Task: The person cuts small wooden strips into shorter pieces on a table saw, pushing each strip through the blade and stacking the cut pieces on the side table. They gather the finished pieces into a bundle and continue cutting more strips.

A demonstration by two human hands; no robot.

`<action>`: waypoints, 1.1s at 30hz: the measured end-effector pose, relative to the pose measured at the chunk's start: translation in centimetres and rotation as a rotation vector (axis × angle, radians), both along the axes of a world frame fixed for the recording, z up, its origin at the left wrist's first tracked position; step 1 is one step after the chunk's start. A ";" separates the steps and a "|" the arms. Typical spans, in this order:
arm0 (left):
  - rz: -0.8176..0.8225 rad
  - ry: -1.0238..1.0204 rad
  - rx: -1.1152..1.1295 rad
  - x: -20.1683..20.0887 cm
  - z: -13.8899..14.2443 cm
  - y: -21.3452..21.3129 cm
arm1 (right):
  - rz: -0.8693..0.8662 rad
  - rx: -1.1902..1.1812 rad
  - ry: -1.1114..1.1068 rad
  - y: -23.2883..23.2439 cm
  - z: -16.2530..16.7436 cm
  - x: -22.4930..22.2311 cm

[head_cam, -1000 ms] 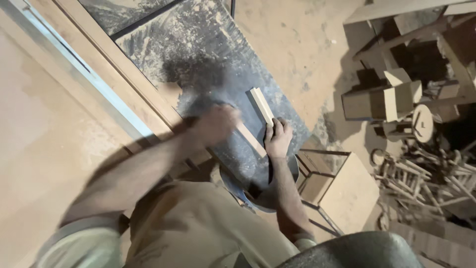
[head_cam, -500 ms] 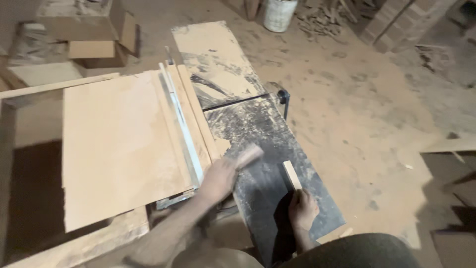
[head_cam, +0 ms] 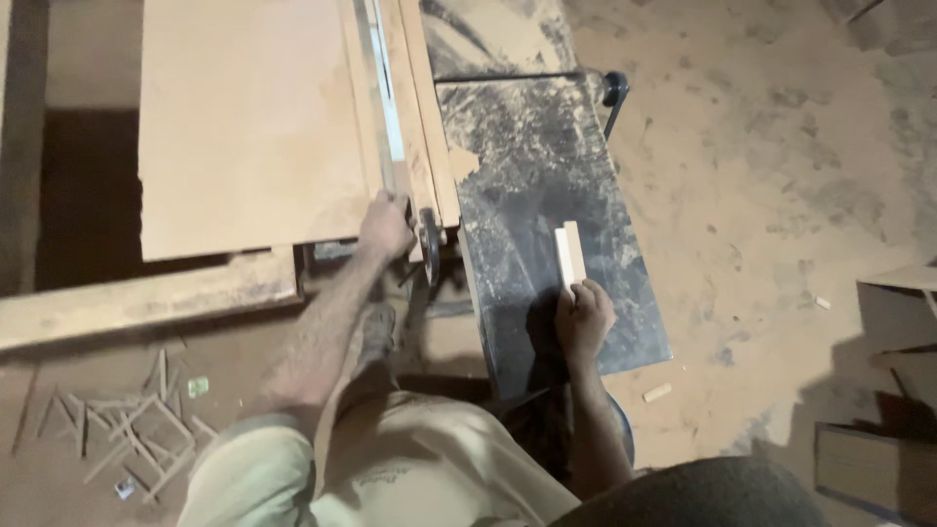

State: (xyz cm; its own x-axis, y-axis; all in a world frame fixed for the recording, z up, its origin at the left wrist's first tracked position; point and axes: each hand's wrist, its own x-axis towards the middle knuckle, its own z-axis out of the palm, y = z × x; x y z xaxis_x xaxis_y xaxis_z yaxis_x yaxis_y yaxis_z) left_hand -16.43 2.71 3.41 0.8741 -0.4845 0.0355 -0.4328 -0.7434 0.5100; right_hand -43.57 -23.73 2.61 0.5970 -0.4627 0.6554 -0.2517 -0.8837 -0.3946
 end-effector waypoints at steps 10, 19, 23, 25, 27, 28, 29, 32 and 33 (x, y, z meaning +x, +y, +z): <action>-0.174 0.063 0.380 4.6 0.7 -0.5 | -0.033 0.037 0.146 -0.1 -0.6 0.2; -0.153 0.021 0.372 14.4 -1.2 -2.4 | -0.097 -0.045 0.215 -1.4 -2.5 0.6; -0.160 -0.008 0.404 19.7 -0.9 -3.5 | -0.092 -0.082 0.278 -1.6 -2.1 1.2; -0.173 0.001 0.399 21.8 -0.8 -3.8 | -0.071 -0.092 0.300 -1.6 -1.7 1.5; -0.181 0.011 0.398 23.5 -0.7 -4.0 | -0.108 -0.114 0.332 -1.4 -1.4 1.8; -0.182 0.008 0.397 24.4 -0.7 -4.1 | -0.128 -0.125 0.342 -1.3 -1.3 2.2; -0.185 -0.001 0.396 25.4 -0.7 -4.2 | -0.133 -0.146 0.357 -1.1 -1.3 2.4; -0.193 -0.024 0.409 28.6 -0.6 -5.0 | -0.135 -0.183 0.392 -0.8 -0.9 2.6; -0.200 -0.032 0.406 29.8 -0.7 -5.3 | -0.128 -0.175 0.394 -0.9 -0.8 2.7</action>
